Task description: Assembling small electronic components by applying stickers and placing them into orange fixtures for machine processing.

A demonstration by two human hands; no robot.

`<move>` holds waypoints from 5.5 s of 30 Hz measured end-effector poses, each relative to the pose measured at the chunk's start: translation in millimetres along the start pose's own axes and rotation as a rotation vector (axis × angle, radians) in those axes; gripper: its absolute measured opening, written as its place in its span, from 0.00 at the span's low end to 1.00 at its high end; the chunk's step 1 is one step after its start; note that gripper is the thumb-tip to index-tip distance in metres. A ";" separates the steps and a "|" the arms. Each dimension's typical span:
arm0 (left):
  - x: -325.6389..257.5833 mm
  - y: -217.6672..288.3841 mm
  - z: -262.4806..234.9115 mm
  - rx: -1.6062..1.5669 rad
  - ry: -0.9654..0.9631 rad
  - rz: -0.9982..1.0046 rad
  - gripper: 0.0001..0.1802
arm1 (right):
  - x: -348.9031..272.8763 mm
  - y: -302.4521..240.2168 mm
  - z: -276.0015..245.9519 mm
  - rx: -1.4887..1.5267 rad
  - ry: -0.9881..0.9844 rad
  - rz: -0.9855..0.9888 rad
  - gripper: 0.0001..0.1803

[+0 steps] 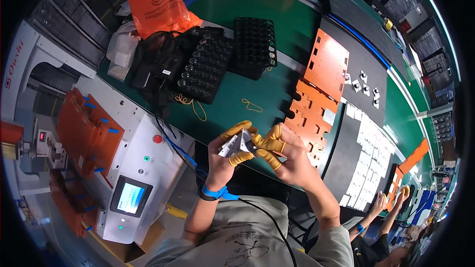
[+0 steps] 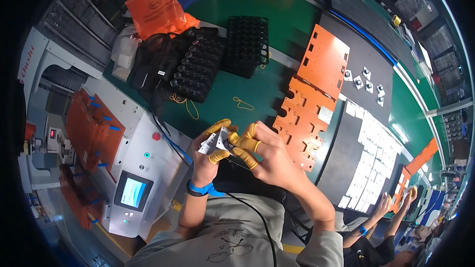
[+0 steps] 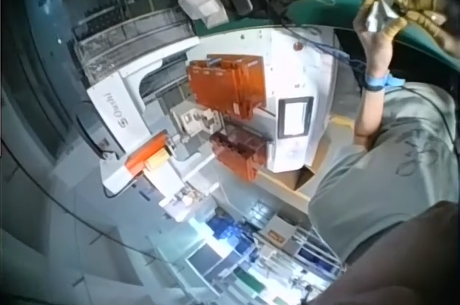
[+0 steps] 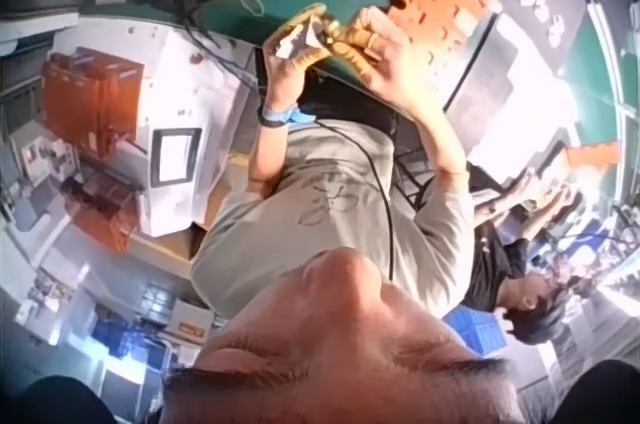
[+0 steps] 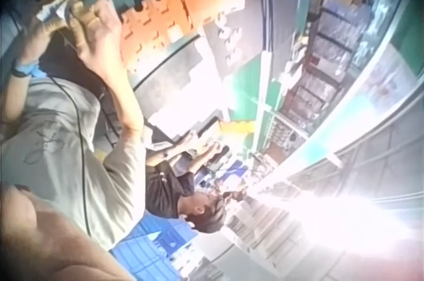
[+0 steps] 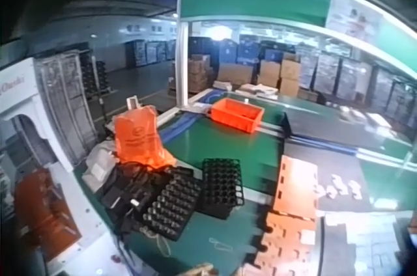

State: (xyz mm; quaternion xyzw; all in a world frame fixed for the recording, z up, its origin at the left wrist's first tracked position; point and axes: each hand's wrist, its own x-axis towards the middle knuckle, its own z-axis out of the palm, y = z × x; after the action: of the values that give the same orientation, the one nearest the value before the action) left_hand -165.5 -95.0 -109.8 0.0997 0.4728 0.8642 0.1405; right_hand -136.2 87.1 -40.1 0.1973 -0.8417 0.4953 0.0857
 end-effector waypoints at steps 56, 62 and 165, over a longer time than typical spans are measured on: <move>-23.5 -4.6 -79.3 -0.462 -0.051 -0.244 0.35 | 209.7 63.9 96.3 -0.472 -0.289 -0.265 0.19; -19.7 3.6 -86.6 -0.407 0.053 -0.193 0.34 | 217.7 70.6 112.5 -0.679 -0.319 -0.360 0.16; -32.3 1.1 -105.8 -0.335 0.041 -0.390 0.30 | 216.4 53.1 130.1 -0.687 -0.097 0.347 0.22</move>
State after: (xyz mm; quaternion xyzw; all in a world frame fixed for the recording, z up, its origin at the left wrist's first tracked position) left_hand -167.6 -190.0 -166.6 -0.0356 0.3359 0.8889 0.3094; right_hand -348.1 -56.4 -73.4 0.0352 -0.9825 0.1819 0.0218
